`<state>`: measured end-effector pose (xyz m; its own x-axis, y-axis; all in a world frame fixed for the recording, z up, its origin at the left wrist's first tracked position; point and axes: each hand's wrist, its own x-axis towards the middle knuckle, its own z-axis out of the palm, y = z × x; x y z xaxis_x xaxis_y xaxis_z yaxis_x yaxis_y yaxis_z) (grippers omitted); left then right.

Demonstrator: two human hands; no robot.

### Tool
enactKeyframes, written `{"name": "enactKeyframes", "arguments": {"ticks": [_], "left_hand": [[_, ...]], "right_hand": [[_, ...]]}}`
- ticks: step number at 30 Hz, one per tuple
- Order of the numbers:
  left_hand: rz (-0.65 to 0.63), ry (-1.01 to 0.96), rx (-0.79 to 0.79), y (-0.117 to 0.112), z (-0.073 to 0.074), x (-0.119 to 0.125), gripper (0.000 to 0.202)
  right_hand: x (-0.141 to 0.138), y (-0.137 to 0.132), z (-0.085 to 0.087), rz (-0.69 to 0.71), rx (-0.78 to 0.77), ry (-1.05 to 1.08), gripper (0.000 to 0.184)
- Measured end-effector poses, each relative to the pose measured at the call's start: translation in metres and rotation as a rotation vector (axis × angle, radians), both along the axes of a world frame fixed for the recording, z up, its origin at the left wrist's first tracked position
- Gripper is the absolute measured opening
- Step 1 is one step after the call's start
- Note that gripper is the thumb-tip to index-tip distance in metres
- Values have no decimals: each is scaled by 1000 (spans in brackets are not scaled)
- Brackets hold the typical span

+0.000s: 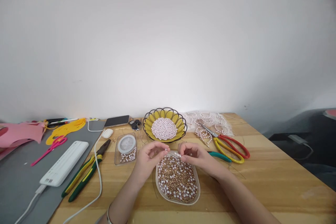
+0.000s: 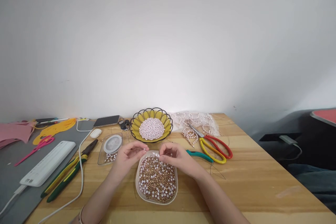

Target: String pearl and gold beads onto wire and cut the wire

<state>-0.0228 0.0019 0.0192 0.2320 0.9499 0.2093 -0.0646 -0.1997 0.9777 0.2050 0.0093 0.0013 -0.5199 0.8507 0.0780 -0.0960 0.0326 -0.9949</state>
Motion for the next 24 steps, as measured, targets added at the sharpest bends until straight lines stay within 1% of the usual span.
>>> {"name": "enactKeyframes", "arguments": {"ticks": [4, 10, 19, 24], "left_hand": [[17, -38, 9, 0, 1, 0, 13], [17, -51, -27, 0, -1, 0, 15], [20, 14, 17, -1, 2, 0, 19], [24, 38, 28, 1, 0, -1, 18]], "right_hand": [[0, 1, -3, -6, -9, 1, 36], [1, 2, -5, -2, 1, -2, 35], [-1, 0, -1, -24, -9, -16, 41], [-1, 1, -1, -30, -14, -23, 40]]}}
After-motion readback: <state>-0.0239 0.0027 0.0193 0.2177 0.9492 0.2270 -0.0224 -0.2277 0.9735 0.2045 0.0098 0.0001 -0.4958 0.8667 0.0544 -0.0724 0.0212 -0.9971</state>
